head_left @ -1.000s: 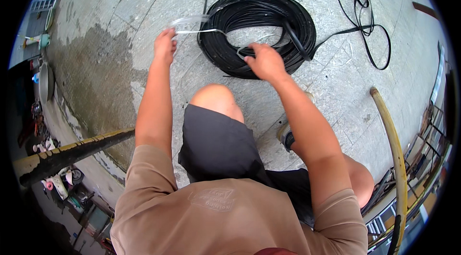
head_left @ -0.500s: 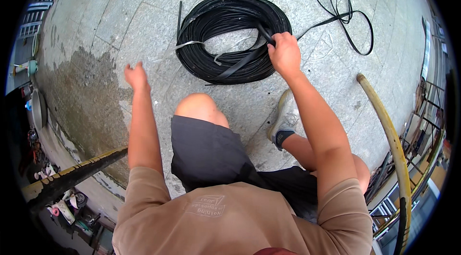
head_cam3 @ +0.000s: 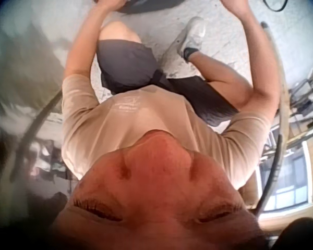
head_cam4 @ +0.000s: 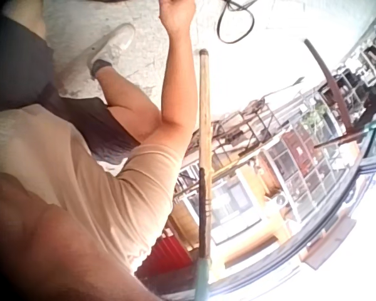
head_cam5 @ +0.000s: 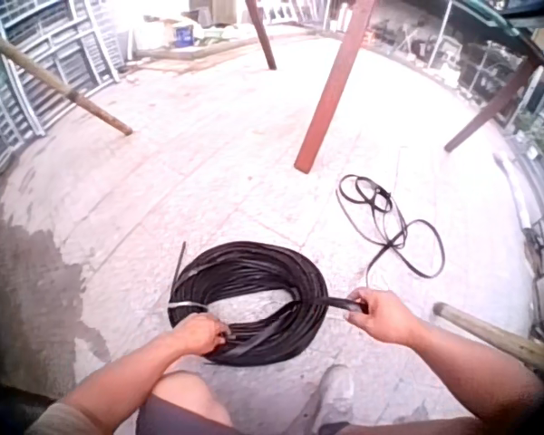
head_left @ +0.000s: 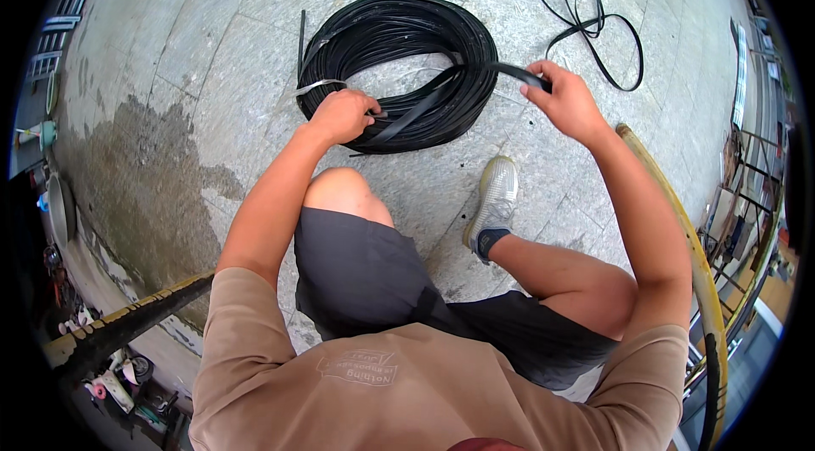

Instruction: The person uncoils a roll of black rubber weatherstripping by hand and then applies a bead of sealant from a caulking gun onto the channel of a metal window frame.

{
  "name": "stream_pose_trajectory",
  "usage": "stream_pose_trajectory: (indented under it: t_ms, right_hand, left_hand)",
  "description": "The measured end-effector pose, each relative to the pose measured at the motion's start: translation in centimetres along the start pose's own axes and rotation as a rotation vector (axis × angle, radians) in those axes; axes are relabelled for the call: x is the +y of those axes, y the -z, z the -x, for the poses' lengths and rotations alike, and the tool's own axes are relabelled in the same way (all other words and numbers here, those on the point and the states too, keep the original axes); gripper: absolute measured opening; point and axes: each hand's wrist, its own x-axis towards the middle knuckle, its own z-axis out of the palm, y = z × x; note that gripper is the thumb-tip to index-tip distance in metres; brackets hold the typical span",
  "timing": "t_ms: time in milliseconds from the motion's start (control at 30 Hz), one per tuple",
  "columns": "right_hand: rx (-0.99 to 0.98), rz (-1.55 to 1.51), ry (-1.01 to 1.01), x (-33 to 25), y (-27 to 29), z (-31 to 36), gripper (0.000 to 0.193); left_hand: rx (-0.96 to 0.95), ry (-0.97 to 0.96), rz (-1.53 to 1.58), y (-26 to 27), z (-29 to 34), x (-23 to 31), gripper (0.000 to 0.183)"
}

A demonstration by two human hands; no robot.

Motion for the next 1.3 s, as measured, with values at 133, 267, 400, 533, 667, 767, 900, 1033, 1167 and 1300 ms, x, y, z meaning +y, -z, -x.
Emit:
stream_pose_trajectory:
  t_ms: [133,267,400,533,667,767,900,1033,1167,1300]
  right_hand:
    - [-0.237,0.024,0.049,-1.0,1.4,4.8,0.025]
    - [-0.403,0.048,0.181,-1.6,2.4,7.7,0.026]
    - [-0.499,0.139,0.17,-1.4,3.7,8.9,0.029]
    - [-0.505,0.171,0.172,1.8,2.9,8.3,0.034]
    - [-0.581,0.226,0.128,4.1,1.1,8.2,0.04]
    - [-0.597,0.302,0.133,4.4,1.1,8.2,0.038]
    - [-0.579,0.284,0.072,3.5,1.8,7.5,0.036]
    - [-0.524,0.257,0.121,4.0,2.0,7.3,0.036]
    - [-0.51,0.232,0.16,3.5,2.1,7.0,0.039]
    - [-0.489,0.189,0.176,3.4,2.1,7.1,0.043]
  left_hand:
    - [-0.059,0.121,0.01,1.2,-0.8,1.1,0.021]
    - [0.16,0.171,0.209,2.1,-1.6,1.6,0.016]
    - [0.015,-0.014,0.117,1.9,-2.2,1.4,0.028]
    - [-0.187,0.056,-0.053,0.0,-3.0,-0.2,0.036]
    - [-0.12,0.124,0.012,0.2,-2.7,-0.7,0.032]
    - [-0.048,0.12,0.012,1.5,-2.8,-0.2,0.033]
    - [0.281,0.133,0.24,3.9,-3.9,3.2,0.021]
    - [0.559,0.046,0.63,10.1,-7.4,11.5,0.022]
    - [0.632,-0.081,0.856,13.7,-12.5,16.5,0.023]
    - [0.503,-0.16,0.977,14.5,-15.9,20.4,0.023]
